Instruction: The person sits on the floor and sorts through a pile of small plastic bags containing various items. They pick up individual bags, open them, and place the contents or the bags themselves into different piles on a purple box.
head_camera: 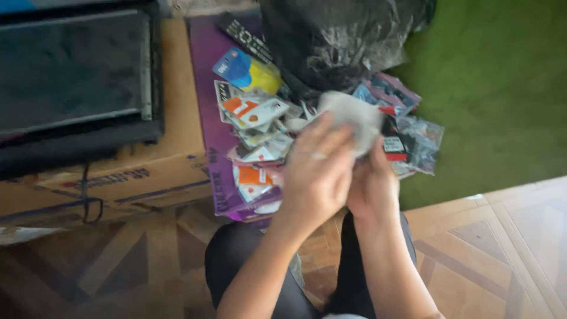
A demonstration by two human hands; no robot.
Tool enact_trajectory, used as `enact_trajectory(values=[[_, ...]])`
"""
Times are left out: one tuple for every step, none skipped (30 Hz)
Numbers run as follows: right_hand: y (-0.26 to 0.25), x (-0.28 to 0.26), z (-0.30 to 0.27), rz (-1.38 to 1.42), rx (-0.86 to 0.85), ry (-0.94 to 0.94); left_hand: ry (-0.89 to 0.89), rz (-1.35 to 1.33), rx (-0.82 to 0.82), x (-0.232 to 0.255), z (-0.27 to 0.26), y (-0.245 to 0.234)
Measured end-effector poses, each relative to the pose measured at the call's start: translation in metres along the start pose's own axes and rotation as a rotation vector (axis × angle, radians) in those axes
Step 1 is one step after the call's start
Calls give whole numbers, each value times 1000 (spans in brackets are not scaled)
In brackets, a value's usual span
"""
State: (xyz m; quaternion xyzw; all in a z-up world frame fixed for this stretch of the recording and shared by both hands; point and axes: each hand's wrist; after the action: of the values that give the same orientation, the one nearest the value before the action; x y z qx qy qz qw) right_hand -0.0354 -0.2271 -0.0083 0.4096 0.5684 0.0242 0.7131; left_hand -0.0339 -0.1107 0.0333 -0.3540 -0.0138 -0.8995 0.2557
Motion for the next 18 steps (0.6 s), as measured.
enact_trajectory(values=[[-14,11,8,158,-32,44,9,87,-167,-6,-12,12],[-28,22,16,316,-64,87,19,173,-334,-12,-23,23],[-22,16,13,315,-70,76,26,165,-326,-17,-22,25],[-16,9,10,220,-59,106,9,187,-368,-22,-20,26],[-10,4,5,125,-44,142,-12,215,-413,-27,-20,25],[-10,5,5,125,-47,137,-9,212,-410,-28,-14,22],[-13,7,3,72,-70,152,-68,190,-401,-29,-11,17],[-16,9,0,20,-94,167,-127,169,-393,-30,-8,13],[-12,9,-2,21,-93,172,-129,173,-394,-32,-5,7],[-9,10,-5,67,-108,78,-198,77,-428,-34,-1,1],[-7,10,-9,112,-112,-17,-268,-22,-471,-35,0,-4],[-7,10,-13,112,-101,-14,-271,-22,-482,-39,-1,-12],[-4,10,-15,103,-112,-75,-344,-111,-530,-43,1,-17],[-2,10,-15,93,-123,-136,-417,-201,-578,-48,4,-21],[1,9,-18,96,-113,-147,-409,-206,-589,-53,4,-27],[3,8,-21,12,-168,-196,-436,-159,-598,-58,5,-32],[3,7,-27,-78,-215,-239,-470,-113,-613,-63,3,-38],[0,-3,-27,-81,-197,-245,-468,-119,-632,-56,7,-44]])
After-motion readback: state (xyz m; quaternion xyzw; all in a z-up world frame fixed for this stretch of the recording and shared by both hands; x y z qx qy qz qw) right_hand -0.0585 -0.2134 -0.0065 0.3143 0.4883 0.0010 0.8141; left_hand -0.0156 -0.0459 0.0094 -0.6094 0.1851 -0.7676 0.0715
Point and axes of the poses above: each hand's wrist, its own z-axis towards the middle knuckle, its own y-axis out of the palm, x = y × z, and after that the axes turned 13 degrees about -y, right-handed
